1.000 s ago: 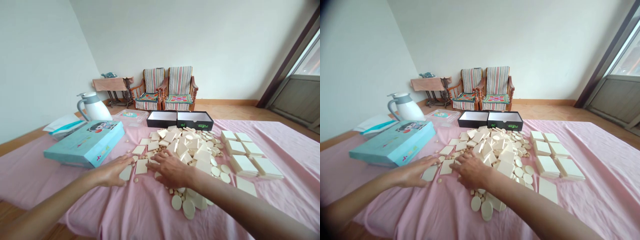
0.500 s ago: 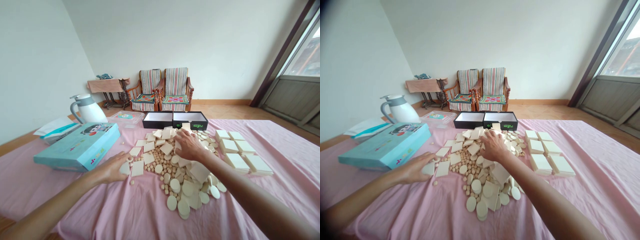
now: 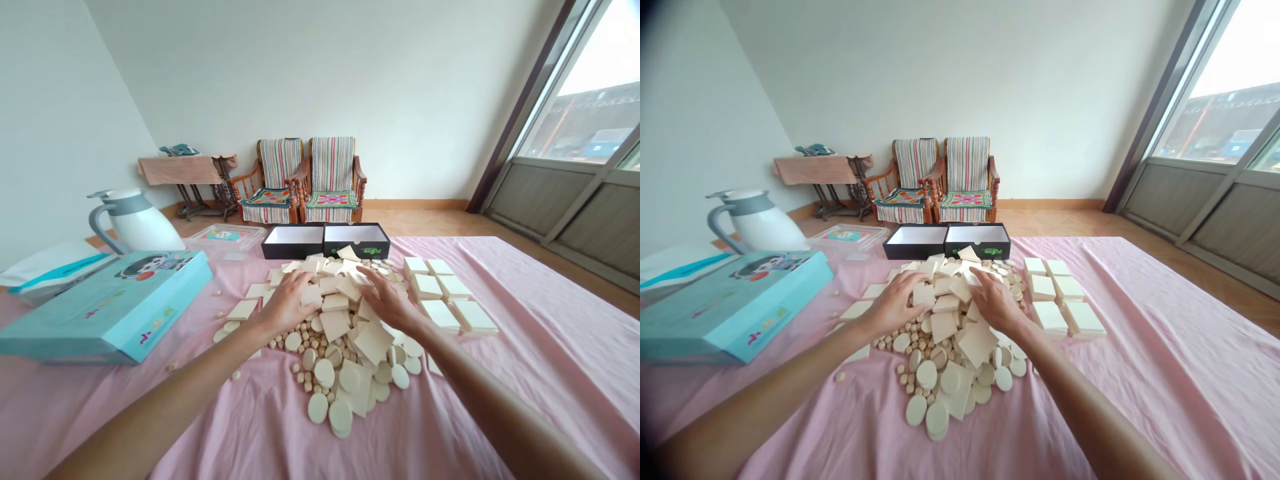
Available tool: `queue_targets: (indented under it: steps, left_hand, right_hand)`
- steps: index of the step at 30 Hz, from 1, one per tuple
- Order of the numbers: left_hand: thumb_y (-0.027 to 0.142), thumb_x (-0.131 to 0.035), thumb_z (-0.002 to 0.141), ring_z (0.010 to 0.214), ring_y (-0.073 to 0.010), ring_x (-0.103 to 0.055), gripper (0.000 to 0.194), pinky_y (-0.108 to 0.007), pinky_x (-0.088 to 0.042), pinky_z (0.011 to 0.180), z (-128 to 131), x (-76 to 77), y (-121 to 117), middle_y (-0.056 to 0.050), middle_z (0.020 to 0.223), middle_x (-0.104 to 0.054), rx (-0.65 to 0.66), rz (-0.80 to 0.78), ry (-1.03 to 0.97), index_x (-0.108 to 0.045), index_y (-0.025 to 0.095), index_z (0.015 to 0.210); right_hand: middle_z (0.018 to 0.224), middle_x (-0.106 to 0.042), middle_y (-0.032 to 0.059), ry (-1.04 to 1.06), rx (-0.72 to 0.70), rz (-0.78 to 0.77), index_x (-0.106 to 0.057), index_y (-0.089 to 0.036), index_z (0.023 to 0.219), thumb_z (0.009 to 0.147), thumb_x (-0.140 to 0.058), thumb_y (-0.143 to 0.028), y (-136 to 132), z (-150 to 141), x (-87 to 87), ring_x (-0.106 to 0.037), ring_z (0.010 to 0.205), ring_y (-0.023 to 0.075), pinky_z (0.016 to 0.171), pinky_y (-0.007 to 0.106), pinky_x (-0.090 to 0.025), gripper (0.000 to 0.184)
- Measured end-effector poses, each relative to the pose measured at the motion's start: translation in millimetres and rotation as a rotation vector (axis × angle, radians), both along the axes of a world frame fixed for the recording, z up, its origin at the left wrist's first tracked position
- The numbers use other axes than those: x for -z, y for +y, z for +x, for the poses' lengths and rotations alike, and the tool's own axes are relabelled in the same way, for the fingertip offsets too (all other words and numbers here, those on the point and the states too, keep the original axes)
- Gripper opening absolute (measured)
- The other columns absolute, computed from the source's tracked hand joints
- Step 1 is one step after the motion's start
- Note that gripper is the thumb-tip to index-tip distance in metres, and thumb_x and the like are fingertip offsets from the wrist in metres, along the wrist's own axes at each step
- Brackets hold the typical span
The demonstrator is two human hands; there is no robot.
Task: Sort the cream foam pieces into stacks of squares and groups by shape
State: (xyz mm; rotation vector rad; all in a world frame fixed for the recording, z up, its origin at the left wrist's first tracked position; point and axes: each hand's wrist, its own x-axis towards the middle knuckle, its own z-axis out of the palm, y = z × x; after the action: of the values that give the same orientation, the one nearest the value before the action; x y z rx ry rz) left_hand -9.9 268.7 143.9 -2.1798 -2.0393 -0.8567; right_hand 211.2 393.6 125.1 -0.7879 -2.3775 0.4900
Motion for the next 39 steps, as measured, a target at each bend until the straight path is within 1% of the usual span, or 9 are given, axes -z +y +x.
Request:
queue_targets:
  steps: [4, 7, 10, 16, 21, 28, 34, 36, 39]
  left_hand:
    - [0.033, -0.054, 0.089, 0.122, -0.0246, -0.047, 0.032, -0.043, -0.036, 0.107, 35.0, -1.6, -9.0, -0.011, 0.124, -0.056, 0.188, 0.128, 0.041, -0.056, 0.020, 0.118]
    - [0.060, -0.061, 0.078, 0.129, -0.0322, -0.040, 0.061, -0.052, -0.027, 0.110, 67.2, 0.2, -26.7, -0.013, 0.135, -0.051, 0.451, 0.038, 0.155, -0.053, 0.023, 0.126]
    - [0.067, -0.059, 0.075, 0.134, -0.0384, -0.032, 0.074, -0.062, -0.021, 0.109, 92.3, 9.9, -32.1, -0.015, 0.144, -0.042, 0.562, -0.056, 0.268, -0.046, 0.024, 0.134]
    - [0.032, -0.058, 0.081, 0.137, -0.0360, -0.029, 0.044, -0.058, -0.025, 0.109, 96.7, 24.0, -14.4, -0.016, 0.146, -0.039, 0.407, -0.053, 0.365, -0.053, 0.020, 0.123]
    - [0.029, -0.062, 0.077, 0.135, -0.0349, -0.031, 0.044, -0.055, -0.026, 0.110, 66.6, 21.6, -8.5, -0.015, 0.144, -0.041, 0.283, -0.044, 0.354, -0.054, 0.019, 0.119]
    - [0.028, -0.052, 0.086, 0.138, -0.0310, -0.029, 0.038, -0.054, -0.024, 0.111, 14.8, 24.0, -9.3, -0.012, 0.144, -0.042, 0.093, -0.040, 0.331, -0.055, 0.021, 0.123]
    - [0.023, -0.054, 0.083, 0.131, -0.0282, -0.041, 0.039, -0.048, -0.032, 0.107, -8.9, 26.9, -16.1, -0.011, 0.138, -0.051, -0.010, -0.083, 0.252, -0.057, 0.021, 0.122]
    - [0.031, -0.056, 0.084, 0.128, -0.0279, -0.045, 0.039, -0.048, -0.033, 0.106, -11.6, 27.6, -20.1, -0.010, 0.137, -0.052, -0.024, -0.081, 0.231, -0.057, 0.022, 0.121]
    - [0.047, -0.056, 0.085, 0.126, -0.0284, -0.046, 0.043, -0.047, -0.035, 0.105, -13.3, 27.5, -24.6, -0.009, 0.136, -0.053, -0.023, -0.047, 0.206, -0.058, 0.024, 0.121]
  right_hand:
    - [0.103, -0.069, 0.0096, 0.129, 0.106, -0.095, -0.063, -0.018, 0.106, 0.087, -0.047, -0.029, -3.7, 26.2, -4.3, -0.066, 0.092, 0.0215, 0.079, 0.035, -0.053, 0.027]
    - [0.097, -0.068, 0.0084, 0.051, 0.138, -0.114, -0.062, -0.018, 0.103, 0.086, -0.049, -0.031, -10.5, 43.6, -1.0, -0.066, 0.086, 0.0204, 0.072, 0.032, -0.052, 0.025]
    - [0.098, -0.067, 0.0108, -0.127, 0.187, -0.058, -0.059, -0.016, 0.108, 0.086, -0.049, -0.028, -20.2, 51.8, 5.6, -0.064, 0.089, 0.0234, 0.074, 0.034, -0.048, 0.028]
    - [0.103, -0.065, 0.0145, -0.288, 0.173, -0.106, -0.055, -0.013, 0.111, 0.089, -0.046, -0.029, -27.7, 42.4, 7.2, -0.062, 0.096, 0.0250, 0.078, 0.032, -0.044, 0.028]
    - [0.110, -0.062, 0.0165, -0.263, 0.165, -0.148, -0.051, -0.011, 0.120, 0.088, -0.045, -0.025, -35.7, 16.6, 3.4, -0.059, 0.105, 0.0269, 0.086, 0.035, -0.043, 0.035]
    - [0.130, -0.051, 0.0250, -0.207, 0.065, -0.128, -0.024, 0.002, 0.144, 0.084, -0.045, -0.012, -62.8, -28.0, 10.6, -0.050, 0.120, 0.0277, 0.097, 0.037, -0.040, 0.065]
    - [0.117, -0.063, 0.0129, -0.129, -0.207, -0.112, -0.050, -0.013, 0.130, 0.085, -0.044, -0.011, -74.5, -16.1, -3.3, -0.061, 0.102, 0.0205, 0.088, 0.031, -0.046, 0.046]
    - [0.106, -0.067, 0.0092, -0.104, -0.187, -0.112, -0.061, -0.016, 0.115, 0.087, -0.043, -0.013, -67.0, -6.7, -7.7, -0.063, 0.094, 0.0184, 0.083, 0.029, -0.047, 0.033]
    - [0.098, -0.068, 0.0083, -0.086, 0.005, -0.068, -0.064, -0.016, 0.105, 0.086, -0.045, -0.013, -38.5, 3.9, -7.4, -0.064, 0.089, 0.0183, 0.079, 0.029, -0.048, 0.027]
